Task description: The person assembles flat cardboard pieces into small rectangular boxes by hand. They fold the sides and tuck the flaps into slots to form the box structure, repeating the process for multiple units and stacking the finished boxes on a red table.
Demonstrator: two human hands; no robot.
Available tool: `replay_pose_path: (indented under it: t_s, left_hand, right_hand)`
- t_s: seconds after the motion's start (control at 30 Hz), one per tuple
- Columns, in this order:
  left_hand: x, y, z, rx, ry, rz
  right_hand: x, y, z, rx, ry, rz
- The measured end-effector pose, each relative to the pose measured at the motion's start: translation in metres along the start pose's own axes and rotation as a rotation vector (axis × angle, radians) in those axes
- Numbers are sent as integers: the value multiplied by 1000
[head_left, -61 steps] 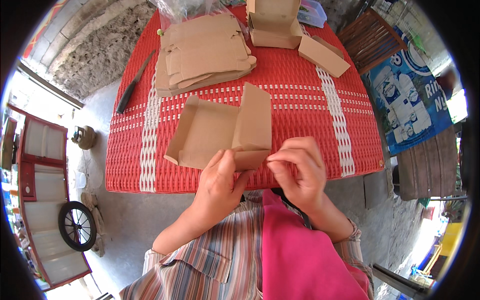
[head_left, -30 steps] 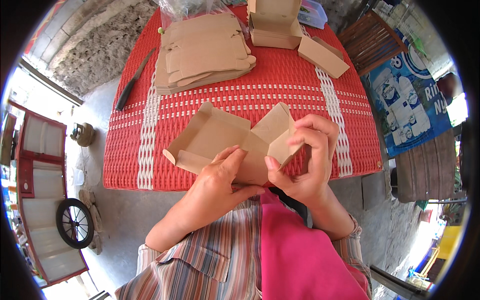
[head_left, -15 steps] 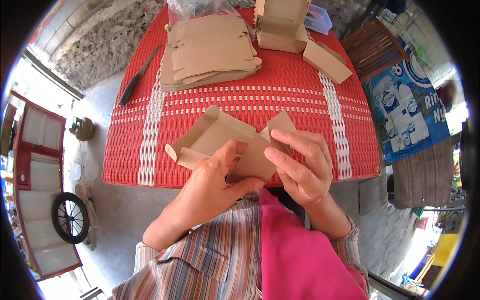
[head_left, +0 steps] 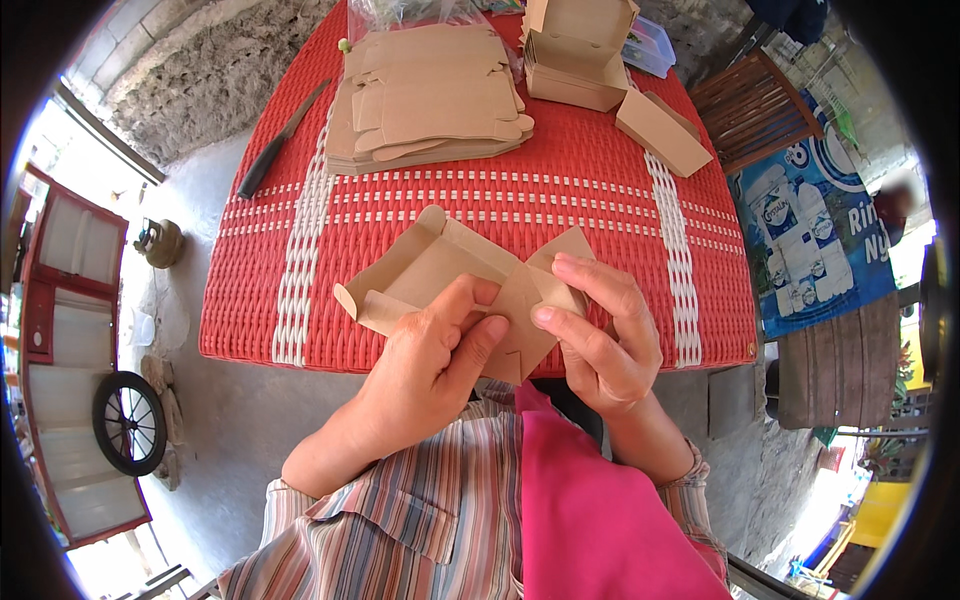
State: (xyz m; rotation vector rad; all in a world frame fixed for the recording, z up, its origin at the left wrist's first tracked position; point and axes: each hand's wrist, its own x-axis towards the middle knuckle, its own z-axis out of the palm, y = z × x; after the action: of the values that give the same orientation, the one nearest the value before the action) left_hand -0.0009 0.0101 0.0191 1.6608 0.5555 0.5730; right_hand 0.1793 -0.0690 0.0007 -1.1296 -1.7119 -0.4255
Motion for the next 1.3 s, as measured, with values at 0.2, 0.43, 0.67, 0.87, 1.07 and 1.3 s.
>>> replay_pose_path:
  t_s: [0.2,0.43,0.67,0.87,1.07,1.3]
  left_hand:
    - [-1,1,3,-1,4,49]
    - [-2,4,2,74,20,56]
    - [-2,-8,4,50,60,161]
    - [-5,-1,3,98,8,138]
    - [-6,2,7,221,60,183]
    - [0,-10,-2,693,69,685]
  right_hand:
    - [-2,2,1,-14,-23,-13]
    - [0,2,0,-5,-98,-10]
    - [-7,-7,3,197,-103,218]
    - [-6,-17,0,271,-114,476]
    - [-9,-22,1,335,-156,505]
    - [-34,3,-13,269,300,481]
